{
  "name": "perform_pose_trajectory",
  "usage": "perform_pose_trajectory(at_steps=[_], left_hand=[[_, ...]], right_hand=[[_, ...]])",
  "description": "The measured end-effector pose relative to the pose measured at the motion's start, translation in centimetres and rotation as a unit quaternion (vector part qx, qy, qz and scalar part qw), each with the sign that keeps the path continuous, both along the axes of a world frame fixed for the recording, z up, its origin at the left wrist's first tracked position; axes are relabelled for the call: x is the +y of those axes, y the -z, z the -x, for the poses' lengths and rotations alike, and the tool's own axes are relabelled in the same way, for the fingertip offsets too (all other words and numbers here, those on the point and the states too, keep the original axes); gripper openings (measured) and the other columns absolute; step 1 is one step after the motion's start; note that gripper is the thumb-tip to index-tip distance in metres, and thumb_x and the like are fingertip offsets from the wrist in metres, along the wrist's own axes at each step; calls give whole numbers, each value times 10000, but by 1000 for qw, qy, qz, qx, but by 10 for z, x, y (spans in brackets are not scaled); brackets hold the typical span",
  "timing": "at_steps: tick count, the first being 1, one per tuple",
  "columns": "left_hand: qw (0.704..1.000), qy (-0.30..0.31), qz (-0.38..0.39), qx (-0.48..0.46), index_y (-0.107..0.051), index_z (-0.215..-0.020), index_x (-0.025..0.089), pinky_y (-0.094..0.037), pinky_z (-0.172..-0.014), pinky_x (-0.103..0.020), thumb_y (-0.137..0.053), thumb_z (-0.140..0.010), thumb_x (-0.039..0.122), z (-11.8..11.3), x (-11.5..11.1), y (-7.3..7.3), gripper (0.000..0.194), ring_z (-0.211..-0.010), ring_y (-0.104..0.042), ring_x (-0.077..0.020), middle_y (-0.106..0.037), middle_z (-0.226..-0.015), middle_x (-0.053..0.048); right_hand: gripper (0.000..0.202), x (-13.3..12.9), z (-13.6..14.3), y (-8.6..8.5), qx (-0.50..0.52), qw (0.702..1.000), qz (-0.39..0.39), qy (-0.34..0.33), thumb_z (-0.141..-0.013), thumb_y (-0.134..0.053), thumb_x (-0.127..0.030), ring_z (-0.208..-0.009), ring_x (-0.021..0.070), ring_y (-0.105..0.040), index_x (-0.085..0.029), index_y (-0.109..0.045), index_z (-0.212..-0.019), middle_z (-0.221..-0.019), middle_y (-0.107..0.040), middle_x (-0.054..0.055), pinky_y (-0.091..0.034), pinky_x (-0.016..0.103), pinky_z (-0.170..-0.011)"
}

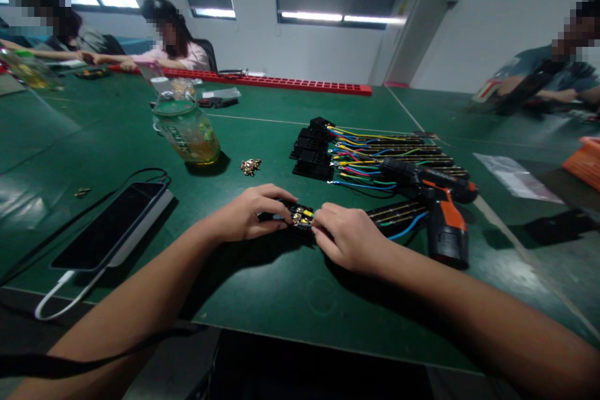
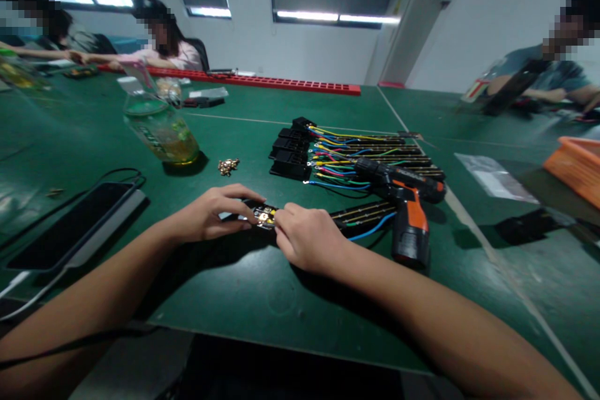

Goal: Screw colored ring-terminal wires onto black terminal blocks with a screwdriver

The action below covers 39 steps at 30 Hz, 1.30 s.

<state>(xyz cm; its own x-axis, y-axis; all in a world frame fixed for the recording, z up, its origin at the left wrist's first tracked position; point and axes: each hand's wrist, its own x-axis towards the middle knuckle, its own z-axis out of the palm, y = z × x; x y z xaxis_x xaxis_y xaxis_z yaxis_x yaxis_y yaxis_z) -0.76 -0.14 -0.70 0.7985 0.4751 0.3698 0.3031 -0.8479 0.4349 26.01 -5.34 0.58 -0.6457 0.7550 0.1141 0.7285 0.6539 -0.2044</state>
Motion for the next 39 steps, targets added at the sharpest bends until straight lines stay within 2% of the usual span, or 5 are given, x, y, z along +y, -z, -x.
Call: perform_pose_trajectory(at_steps=[39], left_hand=[[1000, 0, -1, 5, -787, -1070, 214, -565, -984, -391, -674, -955, 173, -1, -1, -2, 166, -1142, -681, -240, -691, -1289, -115]], right_hand=[[223, 0, 1, -2, -11, 1000, 9, 9, -1012, -455, -273, -809, 173, -565, -173, -654, -1022, -979, -666, 65, -334, 305, -702]])
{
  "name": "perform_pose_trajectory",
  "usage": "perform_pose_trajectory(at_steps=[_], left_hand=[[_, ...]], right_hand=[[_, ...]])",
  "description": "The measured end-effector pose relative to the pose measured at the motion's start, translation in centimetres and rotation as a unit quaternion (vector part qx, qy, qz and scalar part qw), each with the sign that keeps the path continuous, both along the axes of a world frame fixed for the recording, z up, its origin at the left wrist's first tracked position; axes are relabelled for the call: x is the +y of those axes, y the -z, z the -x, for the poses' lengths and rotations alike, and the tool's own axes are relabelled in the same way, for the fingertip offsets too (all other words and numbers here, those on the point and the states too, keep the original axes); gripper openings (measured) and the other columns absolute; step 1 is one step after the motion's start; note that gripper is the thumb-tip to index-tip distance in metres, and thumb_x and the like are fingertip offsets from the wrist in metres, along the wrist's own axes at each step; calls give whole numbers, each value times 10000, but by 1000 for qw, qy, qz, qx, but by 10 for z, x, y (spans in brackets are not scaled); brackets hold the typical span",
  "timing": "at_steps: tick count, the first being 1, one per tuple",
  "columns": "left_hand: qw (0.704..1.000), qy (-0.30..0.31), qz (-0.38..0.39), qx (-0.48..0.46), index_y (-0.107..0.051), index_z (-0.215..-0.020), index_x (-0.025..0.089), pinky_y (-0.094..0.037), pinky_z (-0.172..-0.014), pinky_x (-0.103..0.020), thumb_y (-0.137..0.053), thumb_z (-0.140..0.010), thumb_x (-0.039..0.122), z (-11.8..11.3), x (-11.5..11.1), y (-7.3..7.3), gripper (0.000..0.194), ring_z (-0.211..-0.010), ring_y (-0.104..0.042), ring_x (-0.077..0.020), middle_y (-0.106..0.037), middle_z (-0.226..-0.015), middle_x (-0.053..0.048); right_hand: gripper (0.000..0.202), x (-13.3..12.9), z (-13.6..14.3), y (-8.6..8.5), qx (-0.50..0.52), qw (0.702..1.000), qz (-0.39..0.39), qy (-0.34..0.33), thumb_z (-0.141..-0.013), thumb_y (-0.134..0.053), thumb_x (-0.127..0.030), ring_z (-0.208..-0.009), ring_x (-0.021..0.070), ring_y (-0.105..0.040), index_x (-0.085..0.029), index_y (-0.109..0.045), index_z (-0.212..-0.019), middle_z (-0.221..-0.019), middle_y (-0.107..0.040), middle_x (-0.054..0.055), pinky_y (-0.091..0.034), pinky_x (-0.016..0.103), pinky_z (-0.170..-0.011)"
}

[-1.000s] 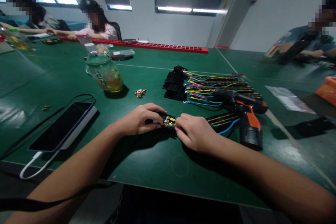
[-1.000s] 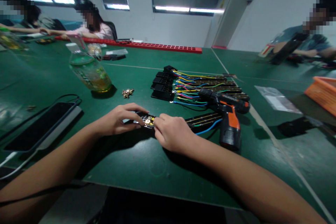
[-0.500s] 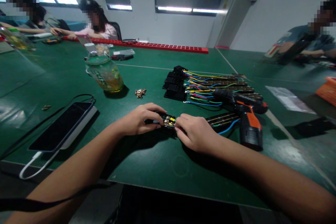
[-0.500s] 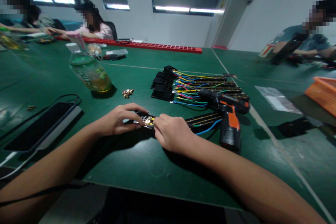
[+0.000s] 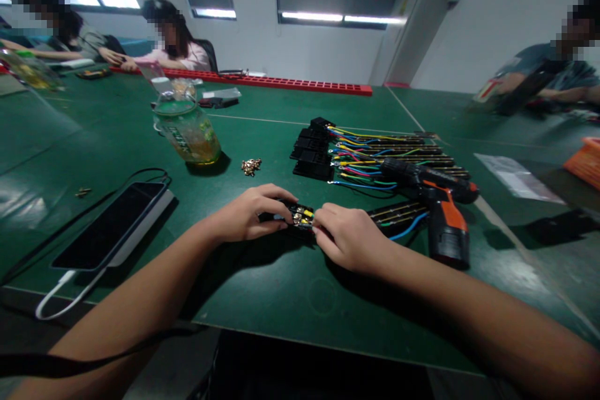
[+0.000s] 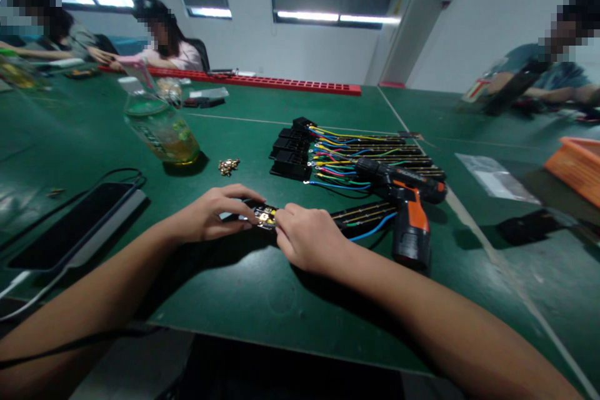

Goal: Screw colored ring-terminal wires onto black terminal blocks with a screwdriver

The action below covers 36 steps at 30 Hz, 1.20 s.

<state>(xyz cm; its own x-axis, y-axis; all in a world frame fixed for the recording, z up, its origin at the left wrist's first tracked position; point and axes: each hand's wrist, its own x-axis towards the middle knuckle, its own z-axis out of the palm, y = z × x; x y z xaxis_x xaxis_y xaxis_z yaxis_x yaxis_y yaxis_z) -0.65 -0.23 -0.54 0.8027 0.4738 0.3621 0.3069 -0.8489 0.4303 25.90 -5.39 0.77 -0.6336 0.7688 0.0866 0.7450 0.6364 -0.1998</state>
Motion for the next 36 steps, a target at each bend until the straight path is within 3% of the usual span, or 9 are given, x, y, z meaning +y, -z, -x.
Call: perform_pose_trajectory(at_steps=[19, 36], left_hand=[[1000, 2, -1, -7, -789, -1059, 215, -563, -984, -366, -676, -949, 165, 1, 0, 1, 166, -1139, -686, -235, -693, -1286, -113], [1000, 10, -26, -9, -793, -1047, 208, -568, -970, -363, -671, -957, 176, 2, 1, 1, 155, -1127, -697, -237, -703, -1275, -124]], right_hand=[[223, 1, 1, 2, -2, 1000, -8, -6, -1009, -436, -278, -790, 169, -540, -187, -638, -1031, -975, -644, 53, -312, 304, -688], [168, 0, 0, -12, -26, 999, 36, 9, -972, -499, -265, -759, 142, -499, -189, -649, -970, -976, -614, 43, -280, 284, -673]])
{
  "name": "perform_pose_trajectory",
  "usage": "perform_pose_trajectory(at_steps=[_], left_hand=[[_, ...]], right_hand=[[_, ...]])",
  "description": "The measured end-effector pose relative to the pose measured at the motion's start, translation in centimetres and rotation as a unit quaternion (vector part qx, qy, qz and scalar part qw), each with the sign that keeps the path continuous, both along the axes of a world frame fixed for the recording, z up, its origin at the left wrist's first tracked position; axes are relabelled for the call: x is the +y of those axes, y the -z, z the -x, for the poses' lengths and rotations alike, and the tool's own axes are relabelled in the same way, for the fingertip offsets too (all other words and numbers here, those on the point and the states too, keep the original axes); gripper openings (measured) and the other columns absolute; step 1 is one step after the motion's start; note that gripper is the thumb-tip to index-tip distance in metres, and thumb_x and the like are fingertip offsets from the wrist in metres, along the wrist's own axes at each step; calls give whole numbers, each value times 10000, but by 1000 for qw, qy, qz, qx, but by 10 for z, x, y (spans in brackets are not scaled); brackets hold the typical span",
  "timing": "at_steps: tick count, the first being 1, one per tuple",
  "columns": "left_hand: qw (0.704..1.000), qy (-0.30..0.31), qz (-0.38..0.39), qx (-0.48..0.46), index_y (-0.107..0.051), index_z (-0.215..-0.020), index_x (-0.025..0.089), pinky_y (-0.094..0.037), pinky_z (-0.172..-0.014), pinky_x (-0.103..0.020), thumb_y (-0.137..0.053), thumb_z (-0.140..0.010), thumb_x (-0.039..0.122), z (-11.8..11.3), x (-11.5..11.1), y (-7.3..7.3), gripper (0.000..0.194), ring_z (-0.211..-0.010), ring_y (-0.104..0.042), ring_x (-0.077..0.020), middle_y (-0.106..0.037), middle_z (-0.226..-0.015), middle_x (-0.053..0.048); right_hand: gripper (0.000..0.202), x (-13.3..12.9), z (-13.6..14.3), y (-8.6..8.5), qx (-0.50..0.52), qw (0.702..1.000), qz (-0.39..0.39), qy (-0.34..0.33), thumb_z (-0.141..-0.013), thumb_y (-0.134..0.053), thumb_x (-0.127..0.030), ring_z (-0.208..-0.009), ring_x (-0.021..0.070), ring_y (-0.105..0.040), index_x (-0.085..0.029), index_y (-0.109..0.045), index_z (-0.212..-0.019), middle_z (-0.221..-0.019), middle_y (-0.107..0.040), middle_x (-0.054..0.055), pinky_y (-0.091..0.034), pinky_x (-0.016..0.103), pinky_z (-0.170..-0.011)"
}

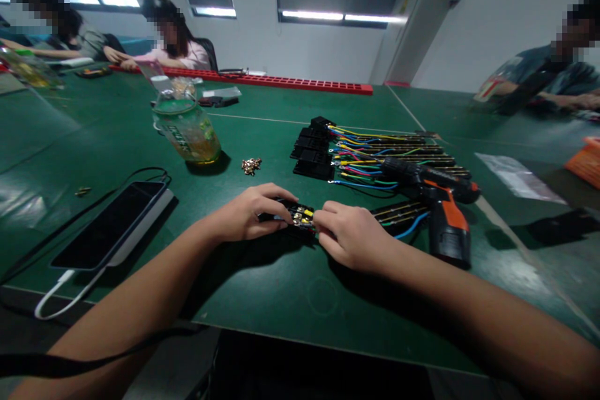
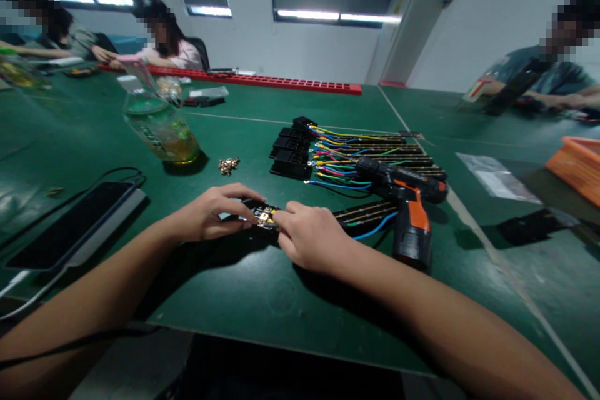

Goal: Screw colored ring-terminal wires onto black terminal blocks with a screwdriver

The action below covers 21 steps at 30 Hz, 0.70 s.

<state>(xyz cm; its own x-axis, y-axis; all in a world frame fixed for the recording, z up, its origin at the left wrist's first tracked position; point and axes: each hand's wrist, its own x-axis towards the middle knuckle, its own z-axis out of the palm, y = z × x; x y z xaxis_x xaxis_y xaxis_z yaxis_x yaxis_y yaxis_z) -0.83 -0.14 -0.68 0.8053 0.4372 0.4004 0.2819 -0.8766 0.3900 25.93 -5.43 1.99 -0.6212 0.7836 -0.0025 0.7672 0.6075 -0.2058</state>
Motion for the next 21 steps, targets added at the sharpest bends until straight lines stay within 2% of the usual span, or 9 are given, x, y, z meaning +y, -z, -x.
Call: perform_pose_trajectory(at_steps=[21], left_hand=[[1000, -3, -23, 3, -801, -1050, 224, -592, -971, -364, -690, -939, 163, 1, 0, 1, 168, -1118, -725, -241, -714, -1295, -121]], right_hand=[[177, -1, 1, -4, -25, 1000, -1, -5, -987, -505, -253, -790, 153, -545, -189, -670, -990, -1015, -629, 54, -338, 289, -695]])
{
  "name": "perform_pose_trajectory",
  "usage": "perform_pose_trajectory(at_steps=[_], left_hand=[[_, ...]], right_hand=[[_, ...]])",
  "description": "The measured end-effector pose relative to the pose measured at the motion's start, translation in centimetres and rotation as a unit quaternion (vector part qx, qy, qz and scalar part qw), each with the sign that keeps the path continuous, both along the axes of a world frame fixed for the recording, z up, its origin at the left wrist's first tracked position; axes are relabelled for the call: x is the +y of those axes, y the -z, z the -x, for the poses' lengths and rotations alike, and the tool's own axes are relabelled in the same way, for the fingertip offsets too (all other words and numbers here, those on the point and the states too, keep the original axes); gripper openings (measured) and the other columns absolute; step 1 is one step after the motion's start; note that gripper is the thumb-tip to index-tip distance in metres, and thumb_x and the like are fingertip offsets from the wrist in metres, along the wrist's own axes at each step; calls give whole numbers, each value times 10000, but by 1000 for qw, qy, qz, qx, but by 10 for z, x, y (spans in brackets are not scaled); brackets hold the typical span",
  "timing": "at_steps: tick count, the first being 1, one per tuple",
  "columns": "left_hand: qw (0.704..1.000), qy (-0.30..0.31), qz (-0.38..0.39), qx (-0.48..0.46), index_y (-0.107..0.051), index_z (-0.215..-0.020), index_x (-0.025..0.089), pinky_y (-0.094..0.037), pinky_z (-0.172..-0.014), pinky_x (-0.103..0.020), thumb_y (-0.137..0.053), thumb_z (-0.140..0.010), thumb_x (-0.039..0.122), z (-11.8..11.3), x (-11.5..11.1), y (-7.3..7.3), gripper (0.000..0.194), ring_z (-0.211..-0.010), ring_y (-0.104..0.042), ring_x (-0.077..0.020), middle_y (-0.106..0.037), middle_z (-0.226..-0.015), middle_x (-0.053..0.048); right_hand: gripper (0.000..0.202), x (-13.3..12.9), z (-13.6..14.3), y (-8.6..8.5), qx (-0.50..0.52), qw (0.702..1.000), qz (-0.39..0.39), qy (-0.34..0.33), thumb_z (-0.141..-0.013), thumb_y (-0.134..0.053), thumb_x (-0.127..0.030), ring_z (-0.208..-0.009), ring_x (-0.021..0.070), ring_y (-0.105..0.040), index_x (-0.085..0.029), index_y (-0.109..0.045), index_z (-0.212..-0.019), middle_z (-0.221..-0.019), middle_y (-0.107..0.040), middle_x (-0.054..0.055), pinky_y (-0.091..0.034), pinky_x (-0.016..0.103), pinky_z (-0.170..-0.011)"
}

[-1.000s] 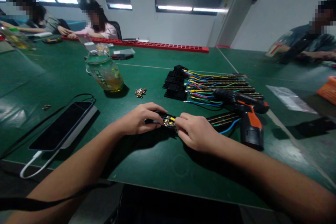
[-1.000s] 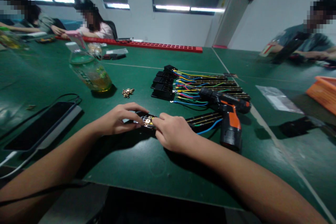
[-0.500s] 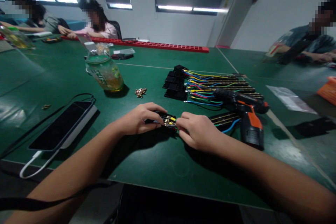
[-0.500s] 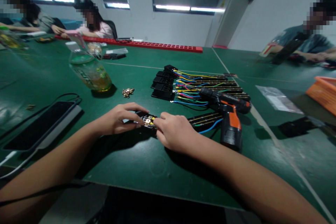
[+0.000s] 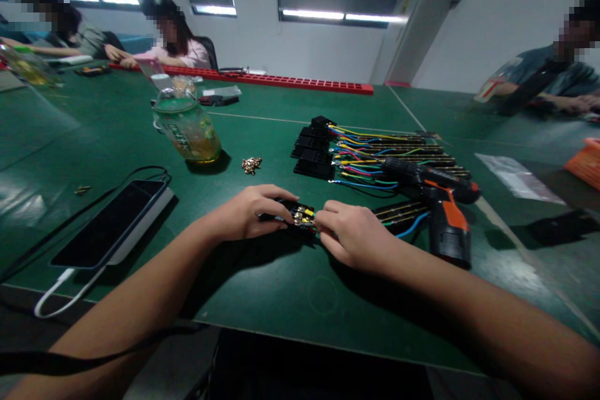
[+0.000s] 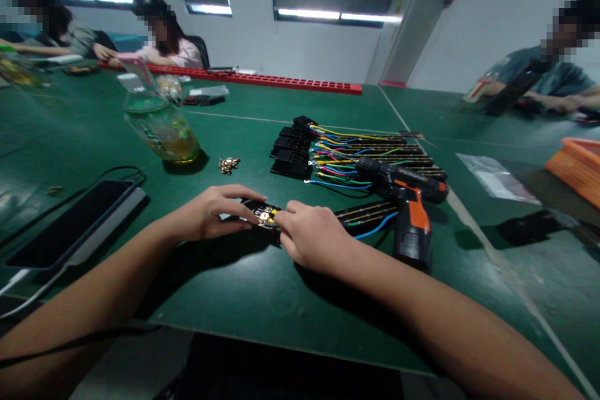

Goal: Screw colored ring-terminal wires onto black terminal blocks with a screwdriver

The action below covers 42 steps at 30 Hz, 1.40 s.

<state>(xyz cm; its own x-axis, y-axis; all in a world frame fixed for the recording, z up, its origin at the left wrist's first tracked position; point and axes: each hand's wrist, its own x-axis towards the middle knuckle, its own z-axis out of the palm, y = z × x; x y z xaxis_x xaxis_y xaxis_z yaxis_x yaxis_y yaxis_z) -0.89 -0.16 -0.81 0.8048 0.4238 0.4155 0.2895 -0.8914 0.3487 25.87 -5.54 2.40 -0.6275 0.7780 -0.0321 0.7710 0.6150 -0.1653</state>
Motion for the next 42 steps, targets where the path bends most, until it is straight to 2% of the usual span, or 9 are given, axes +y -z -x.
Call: perform_pose_trajectory(at_steps=[11, 24, 32, 37, 42], left_hand=[[1000, -11, 0, 16, -793, -1041, 219, -585, -973, -372, -659, -973, 194, 0, 0, 0, 152, -1137, -701, -243, -698, -1301, -121], [1000, -4, 10, 13, -793, -1027, 223, -581, -980, -389, -665, -964, 183, -1, 1, 0, 148, -1121, -698, -240, -696, -1296, -116], [1000, 1, 17, 14, -781, -982, 205, -579, -977, -392, -645, -975, 192, -2, 0, -1, 136, -1132, -680, -248, -659, -1282, -129], [1000, 4, 1, 0, -774, -973, 202, -581, -977, -401, -654, -962, 179, -1, 0, 1, 123, -1156, -640, -250, -584, -1274, -133], [1000, 9, -4, -2, -767, -993, 206, -579, -970, -378, -659, -962, 181, -2, 0, 1, 115, -1141, -624, -233, -572, -1232, -115]], right_hand=[[187, -2, 1, 2, -13, 1000, -17, 4, -980, -501, -272, -756, 154, -545, -195, -665, -1025, -1011, -640, 56, -292, 300, -648], [213, -8, 4, -4, -64, 997, -47, -1, -982, -491, -286, -732, 167, -560, -190, -670, -1047, -1033, -646, 78, -231, 320, -601], [232, -9, 0, 2, -23, 997, -69, 14, -993, -473, -295, -731, 153, -553, -185, -674, -1036, -1063, -629, 77, -278, 310, -615], [236, -10, -1, 1, -18, 998, -59, 19, -1005, -485, -311, -738, 147, -550, -175, -676, -1036, -1055, -630, 78, -304, 300, -630], [240, -11, -6, 0, 13, 997, -65, 30, -1012, -489, -325, -784, 154, -551, -174, -676, -1020, -1015, -617, 70, -342, 292, -674]])
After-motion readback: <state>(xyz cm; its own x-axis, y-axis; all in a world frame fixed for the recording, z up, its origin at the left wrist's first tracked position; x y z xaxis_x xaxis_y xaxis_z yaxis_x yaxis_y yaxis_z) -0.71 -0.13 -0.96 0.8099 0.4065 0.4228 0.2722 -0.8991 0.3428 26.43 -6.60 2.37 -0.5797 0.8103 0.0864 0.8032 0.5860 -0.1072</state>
